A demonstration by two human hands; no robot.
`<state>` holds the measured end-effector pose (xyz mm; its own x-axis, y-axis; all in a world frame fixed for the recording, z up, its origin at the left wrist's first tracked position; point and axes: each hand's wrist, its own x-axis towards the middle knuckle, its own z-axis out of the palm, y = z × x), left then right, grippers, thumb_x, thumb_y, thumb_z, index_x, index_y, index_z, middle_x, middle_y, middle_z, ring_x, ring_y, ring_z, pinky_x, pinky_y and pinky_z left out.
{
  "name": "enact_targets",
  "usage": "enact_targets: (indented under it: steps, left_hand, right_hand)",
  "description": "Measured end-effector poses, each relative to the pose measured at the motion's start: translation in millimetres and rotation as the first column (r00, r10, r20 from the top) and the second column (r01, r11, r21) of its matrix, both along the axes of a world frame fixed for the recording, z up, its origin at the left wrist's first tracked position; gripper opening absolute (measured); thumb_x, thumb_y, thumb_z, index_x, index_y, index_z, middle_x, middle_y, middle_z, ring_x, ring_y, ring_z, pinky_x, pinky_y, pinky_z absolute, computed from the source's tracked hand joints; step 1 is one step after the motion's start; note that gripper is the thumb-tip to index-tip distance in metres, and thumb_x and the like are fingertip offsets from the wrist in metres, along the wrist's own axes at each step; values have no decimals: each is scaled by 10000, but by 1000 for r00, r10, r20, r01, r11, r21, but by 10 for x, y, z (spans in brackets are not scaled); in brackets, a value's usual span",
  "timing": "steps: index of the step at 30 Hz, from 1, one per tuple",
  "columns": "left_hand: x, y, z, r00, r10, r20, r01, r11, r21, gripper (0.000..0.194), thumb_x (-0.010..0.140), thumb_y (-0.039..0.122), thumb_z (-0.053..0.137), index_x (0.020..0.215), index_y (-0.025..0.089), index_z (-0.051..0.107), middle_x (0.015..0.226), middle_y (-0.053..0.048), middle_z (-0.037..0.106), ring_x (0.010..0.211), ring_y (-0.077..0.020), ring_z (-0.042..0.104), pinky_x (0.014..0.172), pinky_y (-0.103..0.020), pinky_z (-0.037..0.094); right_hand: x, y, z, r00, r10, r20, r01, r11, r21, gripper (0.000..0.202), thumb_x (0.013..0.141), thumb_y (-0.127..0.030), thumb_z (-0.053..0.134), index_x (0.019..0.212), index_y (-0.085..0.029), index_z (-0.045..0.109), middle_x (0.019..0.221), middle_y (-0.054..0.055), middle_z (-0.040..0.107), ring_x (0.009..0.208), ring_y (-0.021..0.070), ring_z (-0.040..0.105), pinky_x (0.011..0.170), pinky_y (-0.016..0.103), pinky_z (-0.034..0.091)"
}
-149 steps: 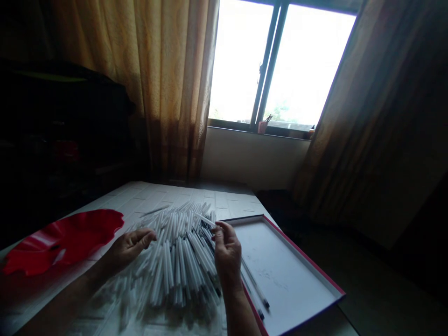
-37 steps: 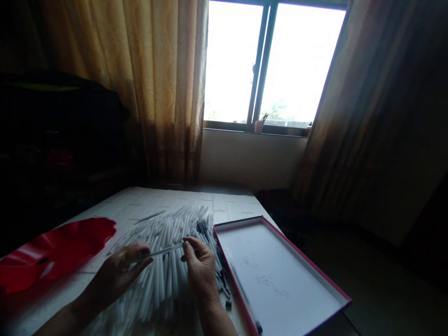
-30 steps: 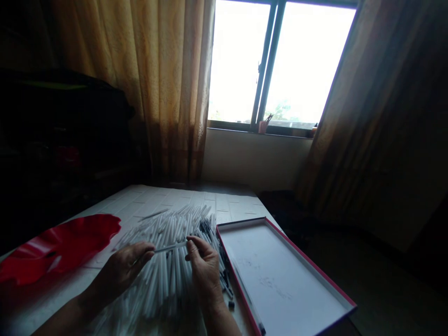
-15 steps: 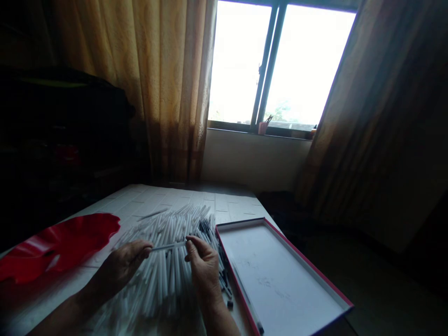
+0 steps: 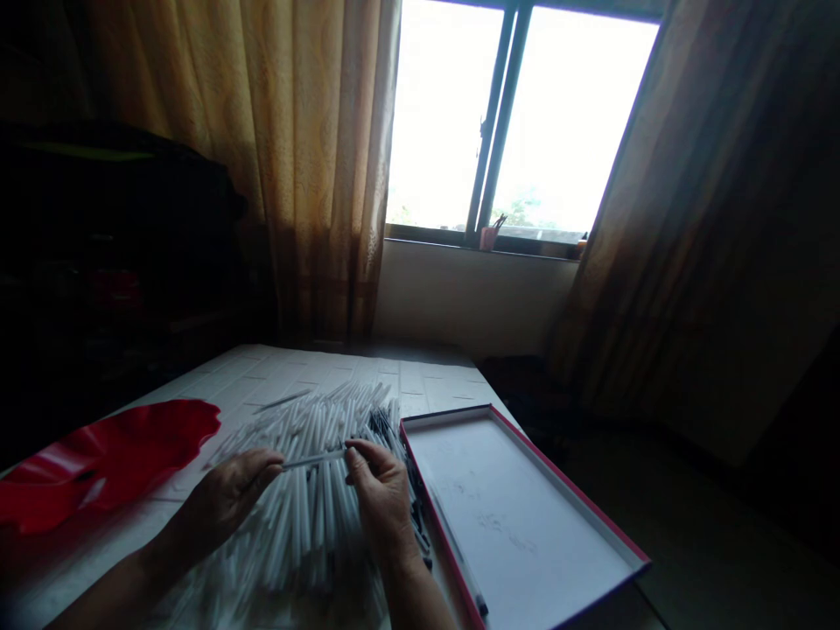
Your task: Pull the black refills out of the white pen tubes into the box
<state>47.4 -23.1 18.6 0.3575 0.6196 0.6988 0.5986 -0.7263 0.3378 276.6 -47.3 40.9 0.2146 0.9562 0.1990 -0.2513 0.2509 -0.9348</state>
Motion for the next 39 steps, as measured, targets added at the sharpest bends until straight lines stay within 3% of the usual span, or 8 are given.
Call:
enact_targets:
  steps: [8, 12, 18, 21, 26, 31, 35, 39]
  left_hand:
    - [25, -51, 16, 1000, 2, -18, -4, 997, -79, 213, 984, 433, 518, 974, 233, 592, 656, 63, 636, 517, -132, 637, 517, -199, 471]
    - [38, -63, 77, 999, -12, -32, 9, 995, -97, 309, 1004, 451, 451, 877, 227, 622, 732, 16, 667, 633, -157, 670, 599, -224, 487]
    - [26, -70, 82, 997, -45, -58, 35, 986, -163, 483, 1031, 461, 335, 715, 217, 607, 621, 27, 610, 564, -142, 626, 566, -217, 449]
    - [2, -39, 67, 999, -26, -40, 18, 984, -178, 505, 1035, 472, 309, 729, 212, 616, 593, 33, 590, 547, -140, 612, 551, -217, 429]
    - [11, -61, 123, 999, -25, -49, 14, 980, -198, 474, 1014, 499, 365, 706, 213, 585, 586, 48, 554, 528, -128, 574, 538, -211, 402]
    - [40, -116, 194, 997, -28, -76, 12, 978, -210, 428, 992, 496, 415, 707, 219, 576, 601, 49, 560, 539, -129, 573, 537, -209, 409]
    - [43, -119, 178, 995, -43, -89, 23, 977, -213, 401, 991, 480, 430, 734, 218, 594, 633, 36, 591, 585, -142, 616, 562, -216, 436]
    - [44, -126, 158, 993, -70, -96, 49, 976, -213, 387, 996, 460, 436, 743, 216, 597, 655, 32, 607, 594, -140, 623, 564, -214, 441]
  right_hand:
    - [61, 8, 7, 999, 6, 53, -6, 1000, -2, 380, 566, -504, 870, 777, -190, 832, 603, 20, 695, 510, 122, 562, 520, 250, 482]
    - [71, 26, -8, 994, -13, 112, 10, 1000, 22, 398, 582, -534, 836, 778, -188, 830, 704, 59, 742, 539, 138, 574, 539, 276, 500]
    - [307, 62, 5, 950, -116, 289, 116, 993, 17, 497, 654, -578, 722, 905, -157, 806, 750, 83, 742, 600, 193, 620, 557, 308, 504]
    - [495, 66, 30, 878, -227, 421, 245, 969, 11, 548, 710, -578, 616, 1026, -153, 760, 852, 103, 753, 681, 226, 657, 615, 329, 508]
    - [657, 5, 65, 652, -290, 701, 407, 913, -1, 243, 696, -433, 629, 755, -238, 761, 726, 58, 721, 669, 253, 644, 647, 349, 422]
    - [705, -58, 65, 506, -274, 818, 457, 889, 16, 167, 699, -309, 625, 716, -264, 785, 783, 63, 732, 701, 254, 637, 650, 340, 387]
    - [734, -36, 32, 528, -266, 806, 411, 911, 31, 202, 701, -282, 620, 753, -251, 813, 861, 90, 754, 721, 266, 658, 675, 361, 427]
    - [656, 12, 6, 664, -243, 707, 276, 958, 70, 295, 756, -360, 583, 862, -221, 820, 922, 99, 773, 791, 263, 688, 749, 374, 495]
